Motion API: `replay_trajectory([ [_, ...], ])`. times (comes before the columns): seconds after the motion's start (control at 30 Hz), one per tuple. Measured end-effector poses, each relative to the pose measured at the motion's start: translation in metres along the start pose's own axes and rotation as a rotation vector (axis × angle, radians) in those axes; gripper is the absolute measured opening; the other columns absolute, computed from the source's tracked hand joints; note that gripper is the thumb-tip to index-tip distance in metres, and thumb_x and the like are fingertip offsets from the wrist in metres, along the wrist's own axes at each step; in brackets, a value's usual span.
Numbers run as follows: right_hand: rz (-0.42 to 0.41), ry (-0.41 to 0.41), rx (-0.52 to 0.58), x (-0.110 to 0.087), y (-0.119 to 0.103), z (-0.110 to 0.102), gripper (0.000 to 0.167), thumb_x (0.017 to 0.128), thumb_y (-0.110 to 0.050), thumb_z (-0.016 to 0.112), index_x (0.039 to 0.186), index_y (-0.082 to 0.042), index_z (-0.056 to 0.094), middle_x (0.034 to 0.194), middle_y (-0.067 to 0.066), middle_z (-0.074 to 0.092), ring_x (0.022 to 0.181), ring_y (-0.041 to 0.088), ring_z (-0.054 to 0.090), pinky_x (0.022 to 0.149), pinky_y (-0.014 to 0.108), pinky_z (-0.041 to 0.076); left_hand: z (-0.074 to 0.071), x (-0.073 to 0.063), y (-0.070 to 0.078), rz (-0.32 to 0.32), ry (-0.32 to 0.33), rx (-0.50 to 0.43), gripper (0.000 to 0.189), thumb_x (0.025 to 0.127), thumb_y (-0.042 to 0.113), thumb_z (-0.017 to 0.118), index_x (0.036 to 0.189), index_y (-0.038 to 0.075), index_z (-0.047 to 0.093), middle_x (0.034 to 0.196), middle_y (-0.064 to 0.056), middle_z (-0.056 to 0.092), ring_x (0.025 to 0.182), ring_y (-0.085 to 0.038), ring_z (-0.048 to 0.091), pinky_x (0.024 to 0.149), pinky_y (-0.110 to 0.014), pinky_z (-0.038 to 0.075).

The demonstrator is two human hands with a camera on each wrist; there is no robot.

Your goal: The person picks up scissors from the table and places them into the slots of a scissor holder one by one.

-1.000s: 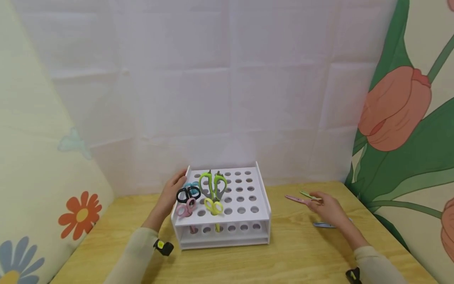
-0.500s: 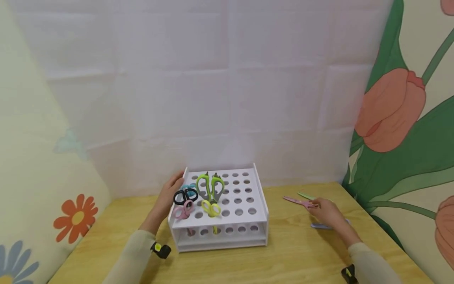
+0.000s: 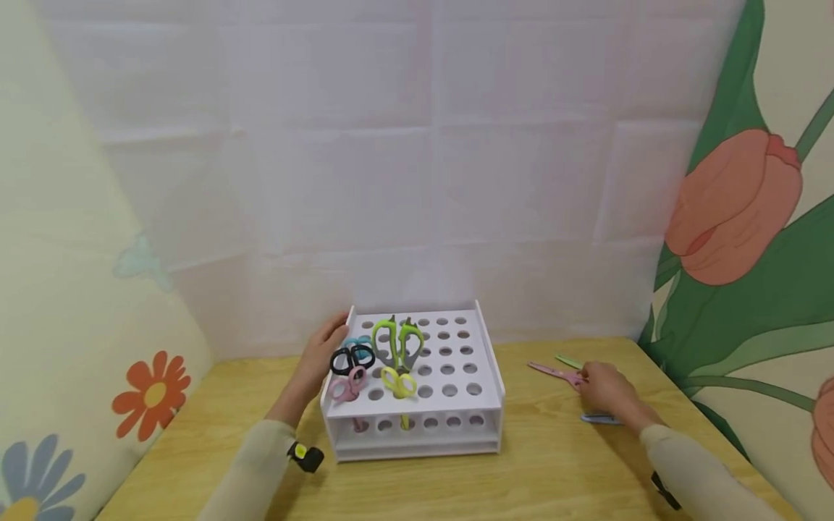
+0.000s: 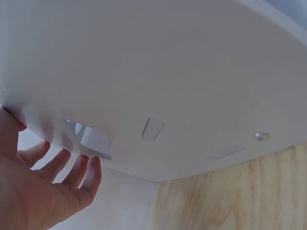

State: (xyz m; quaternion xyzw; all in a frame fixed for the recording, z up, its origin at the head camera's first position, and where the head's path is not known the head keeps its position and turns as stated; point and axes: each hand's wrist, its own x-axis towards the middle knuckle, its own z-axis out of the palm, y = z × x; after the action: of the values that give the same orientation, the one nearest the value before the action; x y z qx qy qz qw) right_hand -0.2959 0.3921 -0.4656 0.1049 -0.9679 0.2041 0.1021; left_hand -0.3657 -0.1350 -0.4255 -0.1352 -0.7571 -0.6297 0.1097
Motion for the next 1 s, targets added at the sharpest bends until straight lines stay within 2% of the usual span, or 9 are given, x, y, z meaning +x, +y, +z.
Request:
replay_trajectory([
  [0.07,-0.022,0.006,0.006,0.0,0.001,0.0,0.018,0.094,-0.001,0.065,0.102,0.016,0.066,0.097,0.029,0.067,0.082,0.035,0.065,0.071,0.051,0.054,0.0,0.0,0.0,0.0,-0.002,0.002,0.047,0.107,0.028,0.053,0.15,0.011,0.05,0.149,-0.011,0.05,0.133,-0.03,0.046,0.111,-0.049,0.033],
  [0.23,-0.036,0.019,0.033,0.002,0.009,0.006,0.014,0.094,0.001,0.065,0.098,0.015,0.068,0.088,0.02,0.068,0.072,0.023,0.059,0.063,0.041,0.051,-0.001,0.0,-0.001,-0.013,0.002,-0.002,0.047,0.106,0.027,0.053,0.15,0.011,0.05,0.15,-0.011,0.05,0.136,-0.028,0.044,0.113,-0.048,0.031],
  [0.47,-0.017,0.065,0.045,0.004,0.018,0.01,0.01,0.09,0.002,0.069,0.092,0.012,0.069,0.081,0.014,0.067,0.071,0.024,0.059,0.062,0.04,0.05,0.0,0.002,0.003,-0.051,-0.022,-0.017,0.048,0.109,0.021,0.049,0.153,0.002,0.044,0.154,-0.021,0.042,0.14,-0.038,0.038,0.114,-0.054,0.027],
  [0.63,-0.019,0.065,0.042,0.004,0.015,0.011,0.006,0.089,0.006,0.066,0.09,0.012,0.065,0.083,0.018,0.066,0.073,0.027,0.059,0.064,0.044,0.051,-0.001,0.002,0.003,-0.034,-0.018,-0.018,0.048,0.108,0.026,0.052,0.152,0.007,0.047,0.153,-0.017,0.045,0.138,-0.034,0.041,0.113,-0.053,0.03],
  [0.8,-0.007,0.074,0.034,0.004,0.011,0.011,0.008,0.093,0.004,0.064,0.093,0.011,0.061,0.086,0.019,0.065,0.074,0.027,0.058,0.065,0.045,0.05,-0.001,0.002,0.002,0.001,-0.017,-0.003,0.048,0.107,0.029,0.054,0.15,0.01,0.049,0.15,-0.014,0.049,0.135,-0.034,0.044,0.11,-0.054,0.034],
  [1.0,0.008,0.119,0.069,0.003,0.012,0.009,0.011,0.095,0.002,0.063,0.096,0.011,0.059,0.089,0.023,0.065,0.074,0.026,0.055,0.064,0.042,0.047,0.001,0.0,-0.001,-0.019,-0.015,-0.009,0.051,0.106,0.034,0.054,0.151,0.011,0.048,0.151,-0.013,0.047,0.135,-0.036,0.043,0.11,-0.055,0.035],
])
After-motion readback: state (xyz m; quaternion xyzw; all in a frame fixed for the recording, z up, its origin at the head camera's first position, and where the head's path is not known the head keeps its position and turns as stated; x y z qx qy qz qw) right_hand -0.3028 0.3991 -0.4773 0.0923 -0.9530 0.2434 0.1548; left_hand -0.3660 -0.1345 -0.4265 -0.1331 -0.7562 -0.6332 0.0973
